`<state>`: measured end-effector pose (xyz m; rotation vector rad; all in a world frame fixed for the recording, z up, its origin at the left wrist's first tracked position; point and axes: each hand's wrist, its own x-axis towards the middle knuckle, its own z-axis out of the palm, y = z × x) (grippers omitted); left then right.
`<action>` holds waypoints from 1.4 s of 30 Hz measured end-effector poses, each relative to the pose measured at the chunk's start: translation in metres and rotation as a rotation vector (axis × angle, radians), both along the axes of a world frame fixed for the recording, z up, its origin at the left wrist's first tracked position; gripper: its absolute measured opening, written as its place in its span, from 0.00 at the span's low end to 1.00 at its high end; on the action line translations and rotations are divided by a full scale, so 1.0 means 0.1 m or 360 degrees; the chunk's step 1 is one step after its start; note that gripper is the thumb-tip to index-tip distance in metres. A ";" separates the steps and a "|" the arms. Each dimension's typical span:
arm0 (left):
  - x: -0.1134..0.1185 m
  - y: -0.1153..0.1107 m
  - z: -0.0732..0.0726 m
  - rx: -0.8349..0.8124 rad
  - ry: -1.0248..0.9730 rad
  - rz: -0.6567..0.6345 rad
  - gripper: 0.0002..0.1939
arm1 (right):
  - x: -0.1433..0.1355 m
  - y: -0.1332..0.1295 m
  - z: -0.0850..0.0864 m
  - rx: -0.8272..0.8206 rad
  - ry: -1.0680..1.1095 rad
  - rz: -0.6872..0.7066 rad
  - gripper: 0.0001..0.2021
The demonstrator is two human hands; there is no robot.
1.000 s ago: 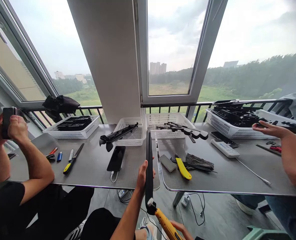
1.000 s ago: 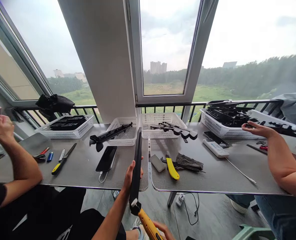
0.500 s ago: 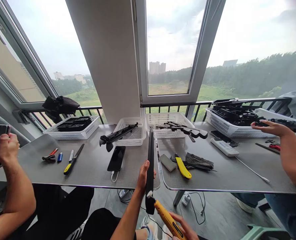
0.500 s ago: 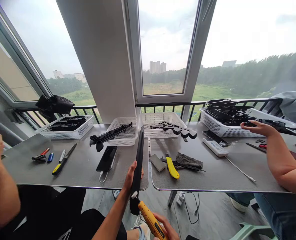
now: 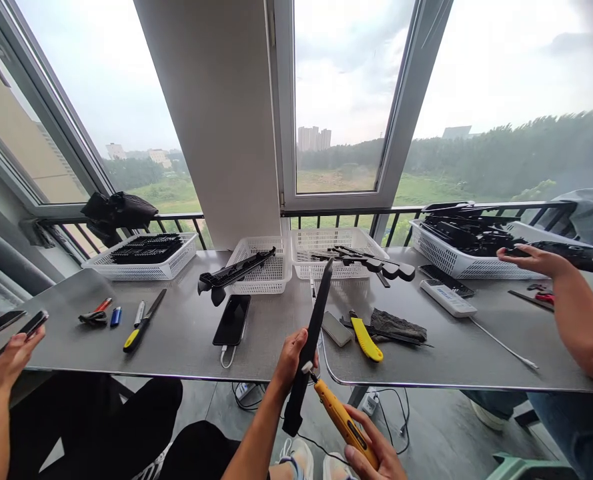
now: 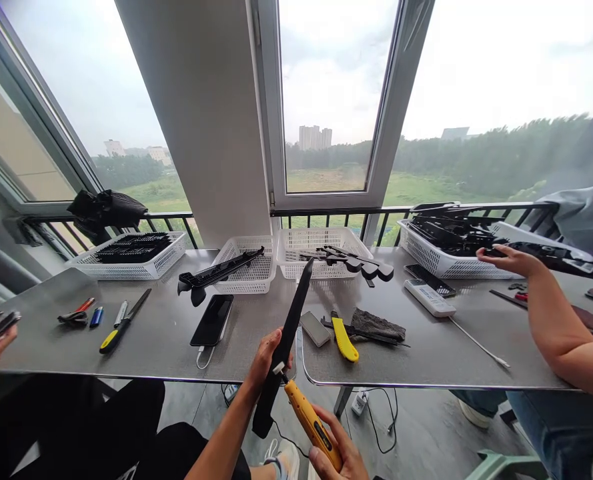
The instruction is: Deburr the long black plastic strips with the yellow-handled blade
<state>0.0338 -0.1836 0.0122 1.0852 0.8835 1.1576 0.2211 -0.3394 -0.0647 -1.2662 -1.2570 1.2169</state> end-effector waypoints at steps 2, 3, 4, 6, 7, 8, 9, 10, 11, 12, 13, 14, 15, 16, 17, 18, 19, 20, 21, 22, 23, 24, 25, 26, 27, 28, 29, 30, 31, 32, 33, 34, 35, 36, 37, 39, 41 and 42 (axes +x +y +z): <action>0.00 -0.01 0.00 0.0005 -0.0023 -0.0039 0.37 | -0.03 0.04 0.01 0.0004 0.0031 -0.0042 0.32; 0.00 -0.01 0.00 0.0010 -0.0038 -0.0056 0.36 | -0.05 0.06 0.01 0.0001 0.0056 -0.0053 0.33; 0.00 -0.02 0.00 0.0014 -0.0050 -0.0068 0.36 | -0.06 0.08 0.01 -0.0007 0.0078 -0.0058 0.33; 0.00 -0.03 0.02 0.0004 -0.0066 -0.0073 0.36 | -0.07 0.13 0.03 -0.0034 0.0094 -0.0052 0.32; 0.00 -0.03 0.02 -0.0011 -0.0072 -0.0060 0.36 | -0.07 0.16 0.05 -0.0046 0.0081 -0.0043 0.32; 0.00 -0.03 0.03 -0.0029 -0.0080 -0.0044 0.37 | -0.06 0.18 0.07 -0.0052 0.0059 -0.0029 0.32; 0.00 -0.03 0.03 -0.0049 -0.0092 -0.0025 0.37 | -0.05 0.21 0.10 -0.0054 0.0032 -0.0013 0.33; 0.00 -0.03 0.03 -0.0069 -0.0104 -0.0011 0.38 | -0.04 0.23 0.12 -0.0053 0.0006 -0.0001 0.33; 0.00 -0.04 0.04 -0.0090 -0.0111 -0.0004 0.39 | -0.04 0.25 0.15 -0.0052 -0.0016 0.0003 0.34; 0.00 -0.04 0.04 -0.0106 -0.0112 -0.0002 0.40 | -0.03 0.26 0.18 -0.0051 -0.0033 -0.0004 0.35; 0.00 -0.04 0.04 -0.0119 -0.0111 -0.0004 0.40 | -0.04 0.28 0.21 -0.0051 -0.0044 -0.0024 0.35; 0.00 -0.05 0.05 -0.0126 -0.0113 -0.0002 0.41 | -0.05 0.29 0.24 -0.0052 -0.0050 -0.0055 0.36; 0.00 -0.05 0.05 -0.0122 -0.0117 0.0004 0.41 | -0.07 0.29 0.26 -0.0055 -0.0048 -0.0089 0.36; 0.00 -0.05 0.06 -0.0112 -0.0124 0.0013 0.40 | -0.08 0.30 0.28 -0.0061 -0.0036 -0.0118 0.37; -0.01 -0.05 0.06 -0.0101 -0.0133 0.0025 0.40 | -0.11 0.31 0.30 -0.0070 -0.0014 -0.0140 0.37; -0.01 -0.05 0.05 -0.0092 -0.0137 0.0026 0.40 | -0.13 0.31 0.32 -0.0082 0.0015 -0.0155 0.37; -0.01 -0.04 0.05 -0.0085 -0.0138 0.0017 0.40 | -0.14 0.32 0.33 -0.0091 0.0045 -0.0165 0.36; -0.01 -0.04 0.04 -0.0079 -0.0134 0.0002 0.41 | -0.15 0.33 0.34 -0.0091 0.0073 -0.0173 0.36; -0.01 -0.02 0.02 -0.0076 -0.0127 -0.0020 0.42 | -0.16 0.34 0.35 -0.0080 0.0093 -0.0184 0.35; -0.01 -0.01 0.00 -0.0075 -0.0122 -0.0040 0.43 | -0.16 0.34 0.36 -0.0063 0.0100 -0.0198 0.34; 0.00 0.00 -0.02 -0.0078 -0.0117 -0.0053 0.44 | -0.15 0.35 0.36 -0.0048 0.0095 -0.0211 0.34; 0.00 0.01 -0.03 -0.0085 -0.0112 -0.0054 0.45 | -0.14 0.36 0.35 -0.0039 0.0078 -0.0217 0.33; 0.01 0.01 -0.05 -0.0097 -0.0104 -0.0044 0.45 | -0.13 0.37 0.34 -0.0039 0.0056 -0.0213 0.33; 0.01 0.02 -0.06 -0.0115 -0.0093 -0.0031 0.45 | -0.11 0.38 0.33 -0.0046 0.0035 -0.0201 0.33; 0.02 0.02 -0.07 -0.0133 -0.0082 -0.0015 0.44 | -0.09 0.39 0.32 -0.0050 0.0018 -0.0183 0.33; 0.02 0.02 -0.07 -0.0147 -0.0072 0.0000 0.44 | -0.08 0.41 0.31 -0.0046 0.0009 -0.0162 0.33; 0.02 0.02 -0.06 -0.0158 -0.0062 0.0008 0.44 | -0.07 0.42 0.30 -0.0034 0.0005 -0.0145 0.33; 0.03 0.02 -0.06 -0.0165 -0.0052 0.0004 0.45 | -0.06 0.44 0.29 -0.0016 0.0003 -0.0136 0.33; 0.03 0.02 -0.05 -0.0166 -0.0040 -0.0006 0.45 | -0.05 0.46 0.28 0.0002 -0.0001 -0.0134 0.33; 0.03 0.02 -0.04 -0.0162 -0.0020 -0.0023 0.45 | -0.04 0.47 0.28 0.0017 -0.0006 -0.0136 0.33; 0.02 0.01 -0.04 -0.0159 0.0006 -0.0046 0.45 | -0.04 0.48 0.29 0.0024 -0.0009 -0.0145 0.34; 0.02 0.01 -0.03 -0.0158 0.0032 -0.0067 0.46 | -0.03 0.50 0.30 0.0025 -0.0007 -0.0158 0.34; 0.02 0.01 -0.03 -0.0159 0.0055 -0.0084 0.46 | -0.03 0.51 0.32 0.0021 0.0001 -0.0175 0.34; 0.02 0.01 -0.03 -0.0161 0.0070 -0.0096 0.46 | -0.03 0.52 0.35 0.0016 0.0015 -0.0190 0.34; 0.01 0.01 -0.03 -0.0163 0.0080 -0.0104 0.45 | -0.03 0.54 0.38 0.0008 0.0032 -0.0205 0.34; 0.01 0.01 -0.03 -0.0164 0.0090 -0.0122 0.45 | -0.03 0.59 0.45 -0.0004 0.0073 -0.0234 0.34; 0.00 0.01 -0.04 -0.0159 0.0105 -0.0144 0.45 | -0.03 0.65 0.52 -0.0016 0.0123 -0.0254 0.36; 0.00 0.02 -0.04 -0.0157 0.0112 -0.0152 0.45 | -0.03 0.69 0.56 -0.0018 0.0152 -0.0267 0.36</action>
